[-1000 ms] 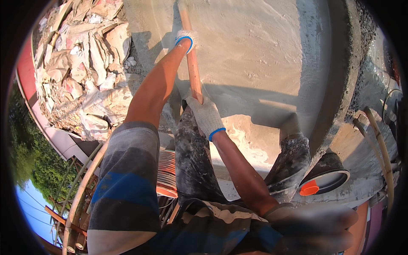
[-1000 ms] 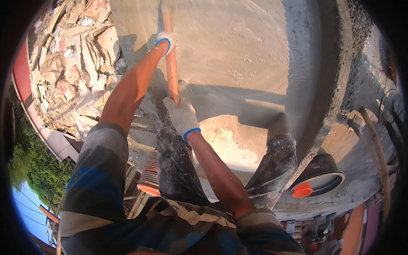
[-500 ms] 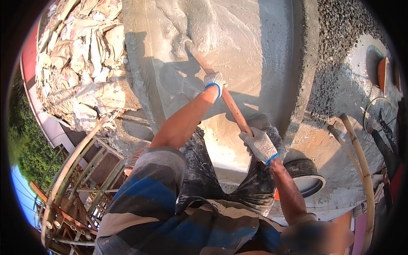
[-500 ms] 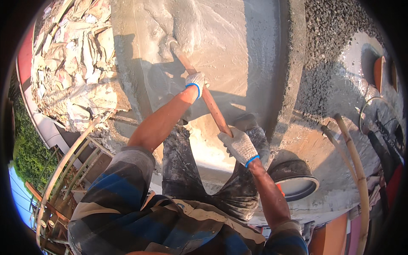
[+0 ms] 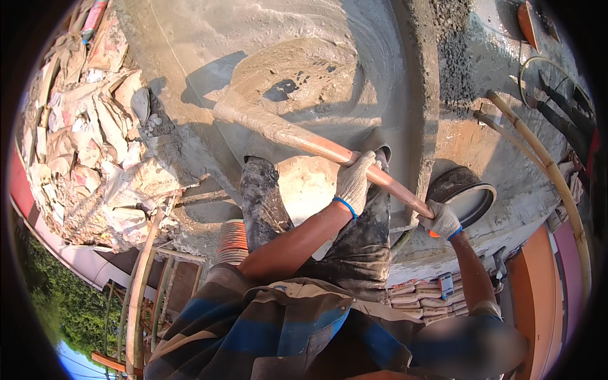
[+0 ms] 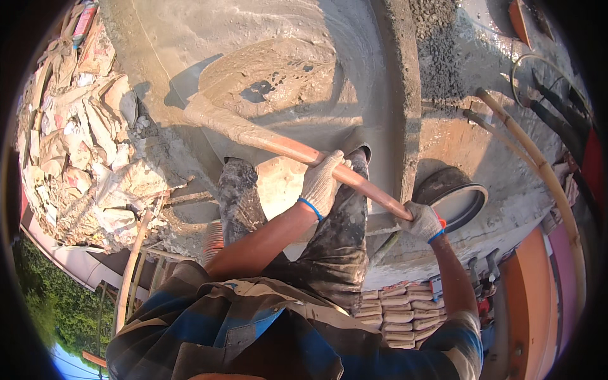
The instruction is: The person uses a hoe to smooth and level wet concrete in a rectangular formwork. The person repeatedly scrapes and levels the surface, moving the tool back and forth across the area.
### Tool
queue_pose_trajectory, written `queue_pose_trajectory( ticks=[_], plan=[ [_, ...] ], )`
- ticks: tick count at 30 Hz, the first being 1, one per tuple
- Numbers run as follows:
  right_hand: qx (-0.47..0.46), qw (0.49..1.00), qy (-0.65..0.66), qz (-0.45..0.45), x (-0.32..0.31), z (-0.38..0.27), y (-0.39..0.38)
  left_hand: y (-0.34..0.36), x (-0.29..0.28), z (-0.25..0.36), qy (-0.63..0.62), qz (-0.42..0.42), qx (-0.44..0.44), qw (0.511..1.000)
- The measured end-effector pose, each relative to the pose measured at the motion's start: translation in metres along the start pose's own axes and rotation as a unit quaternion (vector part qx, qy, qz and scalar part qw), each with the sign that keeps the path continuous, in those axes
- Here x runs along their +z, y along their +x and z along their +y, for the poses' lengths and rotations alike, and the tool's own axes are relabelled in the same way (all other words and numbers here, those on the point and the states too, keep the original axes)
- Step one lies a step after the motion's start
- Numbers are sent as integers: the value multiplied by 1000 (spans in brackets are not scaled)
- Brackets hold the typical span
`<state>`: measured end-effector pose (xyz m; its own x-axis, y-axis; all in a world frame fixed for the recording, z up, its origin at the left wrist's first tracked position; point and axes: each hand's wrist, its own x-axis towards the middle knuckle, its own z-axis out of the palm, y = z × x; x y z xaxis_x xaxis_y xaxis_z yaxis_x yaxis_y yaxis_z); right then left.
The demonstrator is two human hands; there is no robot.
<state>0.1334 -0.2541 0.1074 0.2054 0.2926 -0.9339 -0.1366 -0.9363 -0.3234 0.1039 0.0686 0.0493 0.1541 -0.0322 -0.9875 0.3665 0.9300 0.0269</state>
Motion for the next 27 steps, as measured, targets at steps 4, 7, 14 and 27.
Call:
queue_pose_trajectory(
  ticks=[4,7,14,27],
  plan=[
    [-66,997,30,-21,57,-148,113,76,-38,179,100,-31,121,987],
    [-154,963,222,6,98,-302,214,135,-39,352,185,19,228,956],
    [-177,847,500,-33,168,-579,358,252,-105,640,523,179,317,771],
    [-41,856,511,-71,245,-522,302,291,-193,510,607,285,220,708]
  ],
)
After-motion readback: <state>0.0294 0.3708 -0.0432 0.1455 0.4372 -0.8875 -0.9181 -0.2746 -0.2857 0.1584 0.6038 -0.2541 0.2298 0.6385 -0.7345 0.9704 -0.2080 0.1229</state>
